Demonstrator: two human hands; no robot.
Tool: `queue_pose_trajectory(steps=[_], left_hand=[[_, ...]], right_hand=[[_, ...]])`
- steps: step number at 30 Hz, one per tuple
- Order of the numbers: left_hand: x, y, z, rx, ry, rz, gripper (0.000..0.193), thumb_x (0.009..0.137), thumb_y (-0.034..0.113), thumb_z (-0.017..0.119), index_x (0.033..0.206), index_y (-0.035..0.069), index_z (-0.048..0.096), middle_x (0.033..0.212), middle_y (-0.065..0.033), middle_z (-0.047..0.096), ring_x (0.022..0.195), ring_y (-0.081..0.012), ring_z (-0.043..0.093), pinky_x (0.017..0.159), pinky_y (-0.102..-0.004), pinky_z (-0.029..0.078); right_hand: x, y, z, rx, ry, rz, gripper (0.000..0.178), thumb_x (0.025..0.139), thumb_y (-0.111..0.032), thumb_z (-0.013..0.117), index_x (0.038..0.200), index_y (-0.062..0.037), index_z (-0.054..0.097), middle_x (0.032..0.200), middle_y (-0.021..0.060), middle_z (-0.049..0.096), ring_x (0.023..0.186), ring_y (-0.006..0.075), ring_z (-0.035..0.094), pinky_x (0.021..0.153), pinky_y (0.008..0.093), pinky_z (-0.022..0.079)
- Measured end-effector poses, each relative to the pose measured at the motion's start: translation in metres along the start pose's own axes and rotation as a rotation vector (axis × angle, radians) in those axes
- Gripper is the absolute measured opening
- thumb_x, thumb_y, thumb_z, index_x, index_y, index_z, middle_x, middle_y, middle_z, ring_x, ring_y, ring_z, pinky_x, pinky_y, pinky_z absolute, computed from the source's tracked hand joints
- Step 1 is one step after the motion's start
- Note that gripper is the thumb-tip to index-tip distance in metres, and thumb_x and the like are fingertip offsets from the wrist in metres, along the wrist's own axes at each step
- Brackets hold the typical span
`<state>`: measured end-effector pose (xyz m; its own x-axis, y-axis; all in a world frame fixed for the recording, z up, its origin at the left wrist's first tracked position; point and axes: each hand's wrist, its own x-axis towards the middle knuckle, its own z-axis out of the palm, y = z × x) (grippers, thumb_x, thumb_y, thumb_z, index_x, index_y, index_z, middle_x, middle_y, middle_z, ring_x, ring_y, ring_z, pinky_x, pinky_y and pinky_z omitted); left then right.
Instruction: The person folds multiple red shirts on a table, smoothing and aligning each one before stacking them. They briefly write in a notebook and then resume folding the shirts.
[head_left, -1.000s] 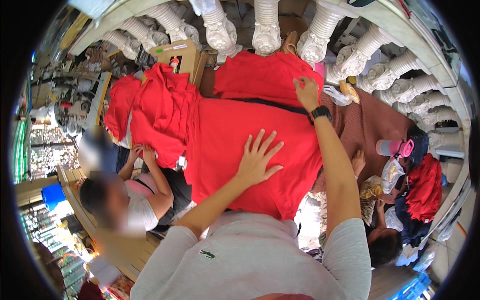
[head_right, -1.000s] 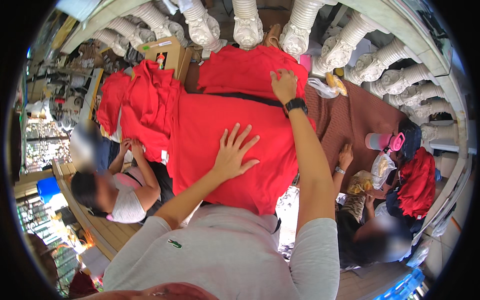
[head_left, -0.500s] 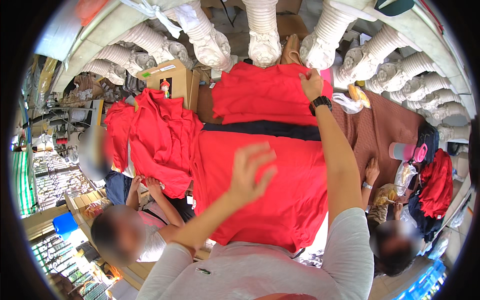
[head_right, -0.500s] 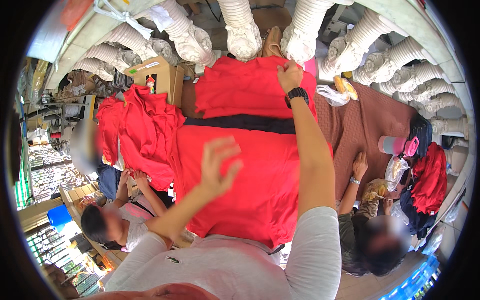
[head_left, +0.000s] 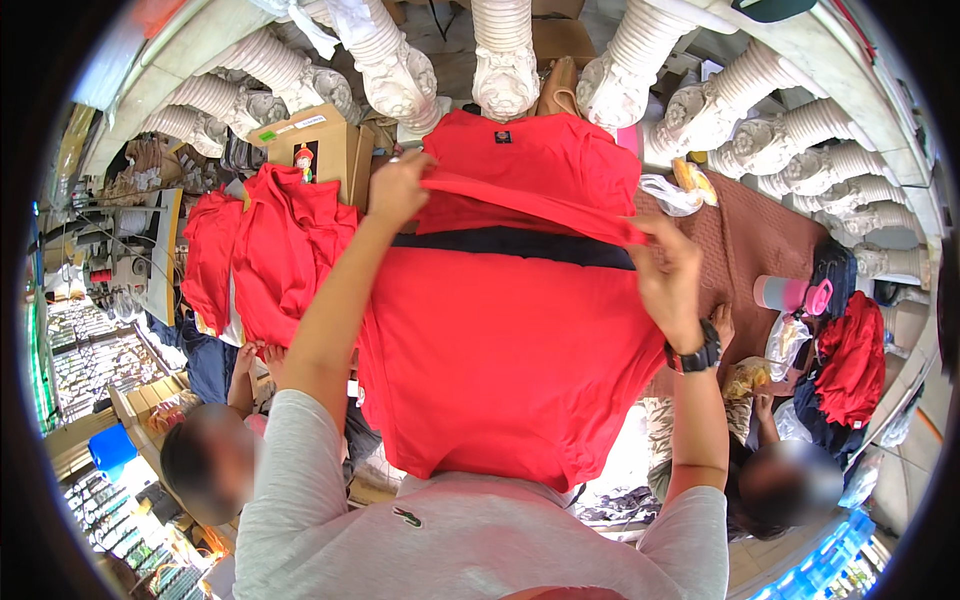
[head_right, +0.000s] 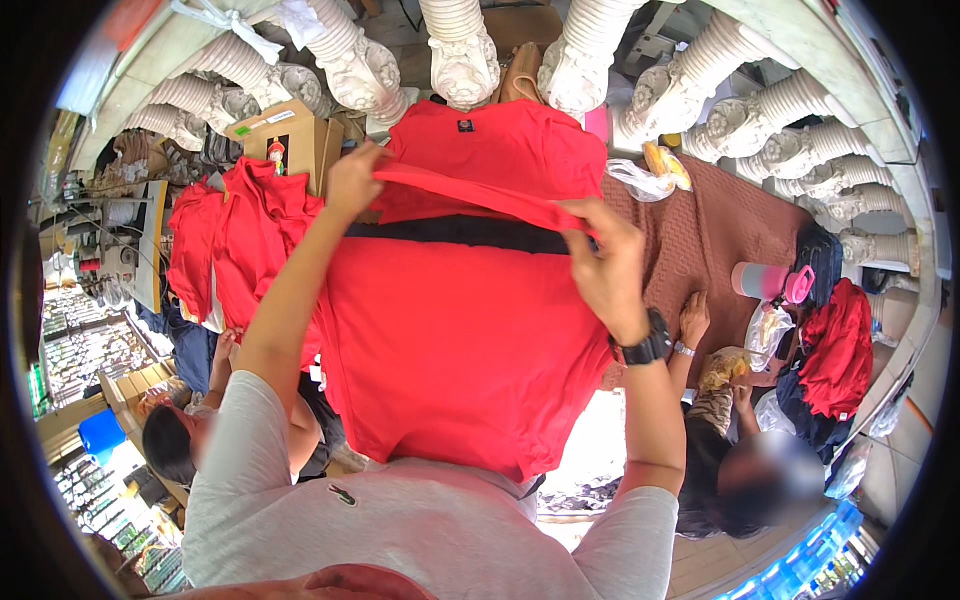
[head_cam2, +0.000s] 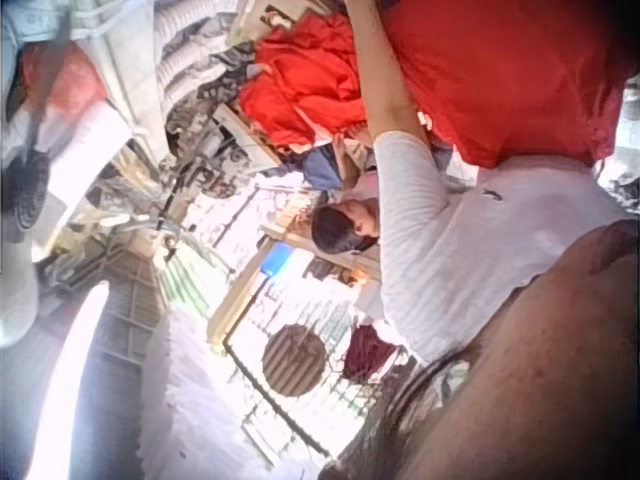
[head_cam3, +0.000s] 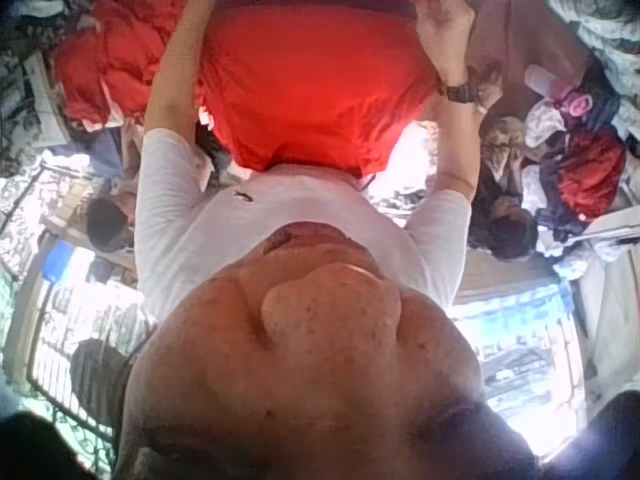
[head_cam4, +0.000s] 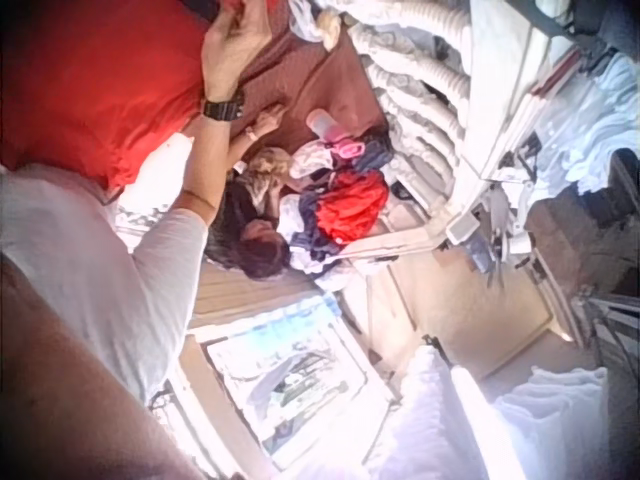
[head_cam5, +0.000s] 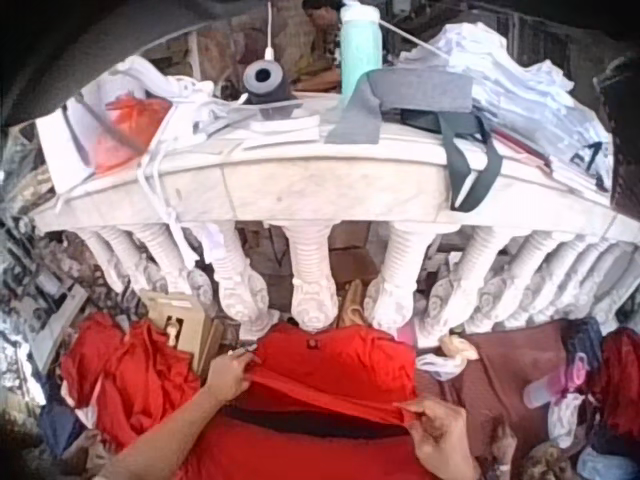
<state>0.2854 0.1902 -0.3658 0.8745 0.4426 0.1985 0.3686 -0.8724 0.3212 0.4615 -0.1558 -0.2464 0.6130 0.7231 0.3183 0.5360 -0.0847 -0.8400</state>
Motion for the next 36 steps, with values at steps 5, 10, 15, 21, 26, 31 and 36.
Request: queue_pose_trajectory(steps=[5, 10, 15, 21, 26, 31, 36], left_hand=[[-0.026, -0.030, -0.067, -0.029, 0.104, -0.066, 0.038, 0.070, -0.006, 0.060, 0.104, 0.009, 0.068, 0.097, -0.0098, 0.066, 0.093, -0.0308, 0.065, 0.080, -0.0396, 0.053], [-0.056, 0.008, -0.142, -0.274, 0.206, 0.005, 0.042, 0.075, -0.011, 0.051, 0.112, 0.003, 0.066, 0.100, -0.0135, 0.067, 0.092, -0.0288, 0.066, 0.081, -0.0326, 0.051], [-0.119, 0.071, -0.218, -0.294, 0.171, -0.408, 0.014, 0.084, 0.000, 0.058, 0.098, -0.001, 0.060, 0.092, -0.0179, 0.065, 0.085, -0.0278, 0.064, 0.074, -0.0338, 0.050], [-0.178, 0.089, -0.253, 0.249, 0.244, 0.214, 0.032, 0.070, 0.013, 0.075, 0.094, 0.001, 0.057, 0.083, -0.0181, 0.058, 0.074, -0.0365, 0.058, 0.065, -0.0393, 0.046], [-0.198, 0.114, -0.286, 0.148, 0.403, 0.059, 0.028, 0.074, 0.007, 0.069, 0.099, -0.002, 0.059, 0.088, -0.0158, 0.061, 0.078, -0.0321, 0.060, 0.073, -0.0382, 0.049], [-0.218, 0.071, -0.260, -0.056, 0.295, -0.086, 0.023, 0.080, 0.007, 0.063, 0.100, -0.002, 0.058, 0.091, -0.0177, 0.064, 0.078, -0.0340, 0.065, 0.073, -0.0366, 0.050], [-0.121, 0.080, -0.221, 0.099, 0.081, 0.126, 0.023, 0.085, 0.014, 0.067, 0.098, -0.001, 0.057, 0.093, -0.0158, 0.062, 0.078, -0.0376, 0.062, 0.069, -0.0435, 0.051]], right_hand=[[-0.023, -0.027, -0.044, 0.081, 0.174, 0.217, 0.025, 0.087, 0.014, 0.052, 0.105, 0.0010, 0.065, 0.097, 0.0034, 0.066, 0.081, 0.0077, 0.060, 0.074, 0.0230, 0.051], [-0.040, -0.042, -0.061, 0.315, 0.337, 0.163, 0.012, 0.096, -0.001, 0.057, 0.108, -0.0005, 0.055, 0.097, 0.0054, 0.060, 0.082, 0.0105, 0.061, 0.068, 0.0252, 0.056], [-0.077, -0.101, -0.094, 0.095, 0.269, -0.227, 0.025, 0.092, -0.016, 0.064, 0.108, 0.0015, 0.056, 0.091, 0.0152, 0.067, 0.087, 0.0276, 0.066, 0.081, 0.0409, 0.053], [-0.089, -0.126, -0.141, -0.246, 0.218, -0.420, 0.031, 0.081, -0.018, 0.067, 0.104, 0.0020, 0.065, 0.085, 0.0185, 0.071, 0.072, 0.0292, 0.067, 0.066, 0.0376, 0.050], [-0.098, -0.135, -0.143, 0.018, 0.031, -0.362, 0.041, 0.083, -0.035, 0.068, 0.099, 0.0022, 0.066, 0.078, 0.0159, 0.070, 0.071, 0.0295, 0.067, 0.067, 0.0384, 0.052], [-0.076, -0.146, -0.139, -0.067, 0.284, -0.345, 0.033, 0.081, -0.024, 0.066, 0.099, 0.0037, 0.068, 0.078, 0.0136, 0.069, 0.076, 0.0290, 0.067, 0.072, 0.0373, 0.052], [0.005, -0.064, -0.120, -0.171, 0.200, 0.004, 0.031, 0.082, 0.011, 0.054, 0.109, 0.0036, 0.067, 0.101, 0.0117, 0.070, 0.096, 0.0177, 0.065, 0.087, 0.0292, 0.048]])
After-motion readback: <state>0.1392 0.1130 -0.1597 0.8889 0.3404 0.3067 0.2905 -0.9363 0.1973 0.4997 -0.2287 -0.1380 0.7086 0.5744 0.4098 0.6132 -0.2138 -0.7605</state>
